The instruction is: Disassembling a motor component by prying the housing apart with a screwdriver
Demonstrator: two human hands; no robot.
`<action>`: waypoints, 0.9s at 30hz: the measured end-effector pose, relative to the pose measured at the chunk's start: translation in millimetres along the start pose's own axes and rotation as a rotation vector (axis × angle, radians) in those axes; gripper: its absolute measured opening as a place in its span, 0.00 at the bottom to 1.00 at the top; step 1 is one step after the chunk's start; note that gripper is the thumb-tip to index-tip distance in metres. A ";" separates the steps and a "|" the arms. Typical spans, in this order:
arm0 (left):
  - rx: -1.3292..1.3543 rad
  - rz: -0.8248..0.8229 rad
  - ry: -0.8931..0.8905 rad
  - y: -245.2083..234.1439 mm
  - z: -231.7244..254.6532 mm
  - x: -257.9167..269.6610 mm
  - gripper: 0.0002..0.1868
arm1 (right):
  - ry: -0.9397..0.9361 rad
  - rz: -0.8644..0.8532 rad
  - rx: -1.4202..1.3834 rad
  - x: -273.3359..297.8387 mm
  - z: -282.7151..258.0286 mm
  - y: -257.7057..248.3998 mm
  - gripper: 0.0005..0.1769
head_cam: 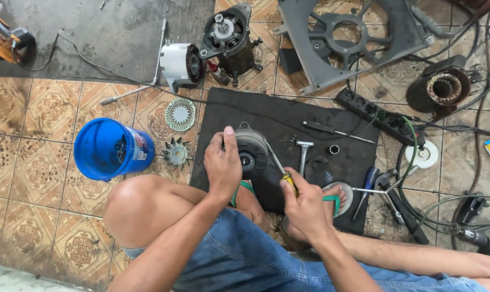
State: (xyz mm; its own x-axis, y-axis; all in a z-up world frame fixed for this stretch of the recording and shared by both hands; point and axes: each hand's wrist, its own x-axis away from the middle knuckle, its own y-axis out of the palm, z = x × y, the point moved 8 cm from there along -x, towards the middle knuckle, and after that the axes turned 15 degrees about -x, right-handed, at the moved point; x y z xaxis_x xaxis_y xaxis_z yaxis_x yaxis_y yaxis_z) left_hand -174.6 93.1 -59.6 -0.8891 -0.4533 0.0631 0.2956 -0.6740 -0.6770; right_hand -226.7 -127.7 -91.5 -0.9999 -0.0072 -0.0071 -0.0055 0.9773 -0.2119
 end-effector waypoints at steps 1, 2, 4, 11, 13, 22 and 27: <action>-0.001 -0.001 0.004 1.1 0.5 -1.3 0.33 | -0.001 0.004 -0.001 -1.1 4.8 2.3 0.16; 0.000 0.007 -0.004 1.1 -0.7 -1.2 0.33 | -0.074 0.017 0.036 -0.7 3.7 3.7 0.16; 0.001 0.016 -0.010 2.0 -1.8 0.5 0.33 | -0.149 0.030 0.071 0.4 4.9 3.0 0.16; -0.044 -0.035 -0.343 23.0 -8.5 26.8 0.38 | -0.269 0.052 0.481 13.4 47.5 -16.0 0.19; -0.060 -0.098 -0.440 35.2 -8.8 34.3 0.41 | -0.282 0.049 0.453 13.0 43.4 -29.7 0.19; 0.034 -0.104 -0.353 95.2 -20.5 49.1 0.31 | -0.408 0.104 0.800 31.0 60.7 -60.1 0.20; 0.211 -0.178 -0.615 141.0 -84.9 54.1 0.32 | 0.259 -0.056 -0.080 20.8 111.5 -72.7 0.16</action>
State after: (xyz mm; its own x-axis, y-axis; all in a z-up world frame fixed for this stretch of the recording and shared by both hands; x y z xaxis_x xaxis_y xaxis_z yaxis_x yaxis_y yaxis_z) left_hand -210.7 23.0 -213.8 -0.5880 -0.5326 0.6088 0.2804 -0.8401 -0.4642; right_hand -246.2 -222.6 -185.2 -0.9668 -0.0169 0.2550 -0.0509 0.9906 -0.1274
